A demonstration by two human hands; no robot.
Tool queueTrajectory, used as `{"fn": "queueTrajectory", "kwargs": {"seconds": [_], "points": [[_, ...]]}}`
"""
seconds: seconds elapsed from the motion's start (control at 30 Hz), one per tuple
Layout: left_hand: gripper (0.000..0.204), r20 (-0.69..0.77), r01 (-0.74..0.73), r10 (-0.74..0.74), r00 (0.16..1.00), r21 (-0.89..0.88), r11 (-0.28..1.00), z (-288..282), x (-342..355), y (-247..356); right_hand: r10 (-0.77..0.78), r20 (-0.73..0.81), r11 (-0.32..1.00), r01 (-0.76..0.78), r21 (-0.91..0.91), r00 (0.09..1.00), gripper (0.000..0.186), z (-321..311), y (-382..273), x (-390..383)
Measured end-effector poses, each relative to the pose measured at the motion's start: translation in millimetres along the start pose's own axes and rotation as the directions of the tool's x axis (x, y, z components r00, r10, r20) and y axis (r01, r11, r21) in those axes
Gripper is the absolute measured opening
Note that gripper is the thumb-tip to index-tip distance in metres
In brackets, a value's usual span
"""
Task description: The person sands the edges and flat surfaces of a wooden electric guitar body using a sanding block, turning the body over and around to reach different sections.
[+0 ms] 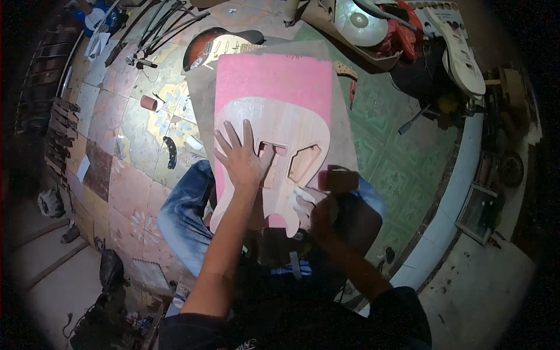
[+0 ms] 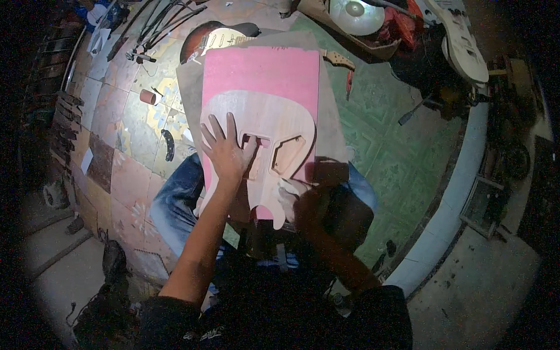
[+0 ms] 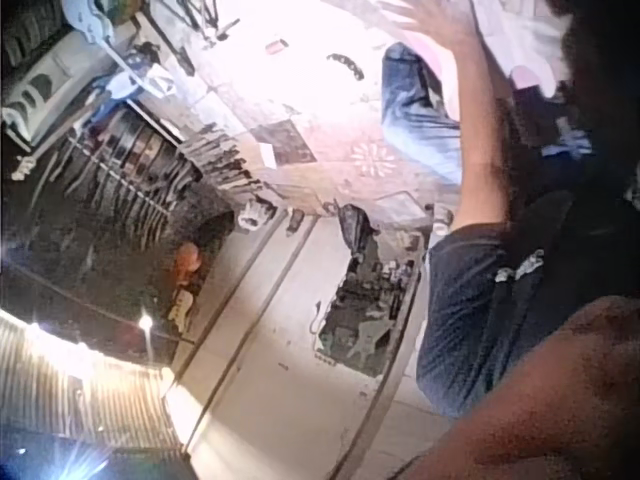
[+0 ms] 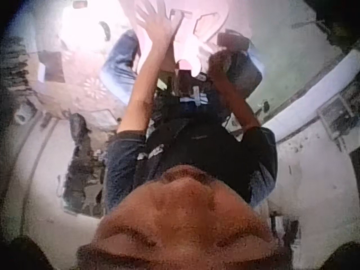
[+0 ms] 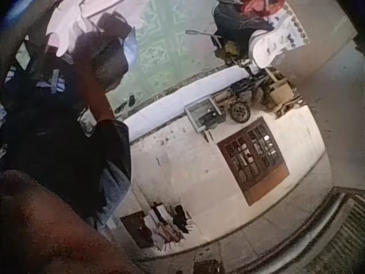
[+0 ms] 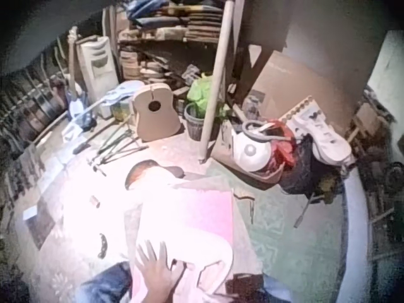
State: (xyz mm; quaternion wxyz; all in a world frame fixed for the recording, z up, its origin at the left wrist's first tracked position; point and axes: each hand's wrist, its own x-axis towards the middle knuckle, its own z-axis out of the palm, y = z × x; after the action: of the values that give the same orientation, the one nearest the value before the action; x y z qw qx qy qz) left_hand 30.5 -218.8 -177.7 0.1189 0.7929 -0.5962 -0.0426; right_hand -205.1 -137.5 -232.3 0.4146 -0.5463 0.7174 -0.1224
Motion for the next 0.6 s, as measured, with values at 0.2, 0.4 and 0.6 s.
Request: {"fn": "queueTrajectory", "kwargs": {"seconds": [0.2,0.4,0.6], "points": [[0.085,0.001,0.011,-0.011,1.000,0.002,1.000,2,-2,-3,-0.318,0.331,0.607,0.459,-0.649,0.888,0.040,-13,-27,-1],[0.087,-0.010,0.016,-0.016,1.000,-0.003,1.000,5,-2,-5,-0.440,0.243,0.896,0.439,0.058,0.865,0.043,-10,-39,-93],[0.088,0.009,0.034,-0.034,0.999,-0.016,0.999,7,-7,-9,-0.459,0.189,0.857,0.489,-0.165,0.868,0.038,-6,-43,-56]]}}
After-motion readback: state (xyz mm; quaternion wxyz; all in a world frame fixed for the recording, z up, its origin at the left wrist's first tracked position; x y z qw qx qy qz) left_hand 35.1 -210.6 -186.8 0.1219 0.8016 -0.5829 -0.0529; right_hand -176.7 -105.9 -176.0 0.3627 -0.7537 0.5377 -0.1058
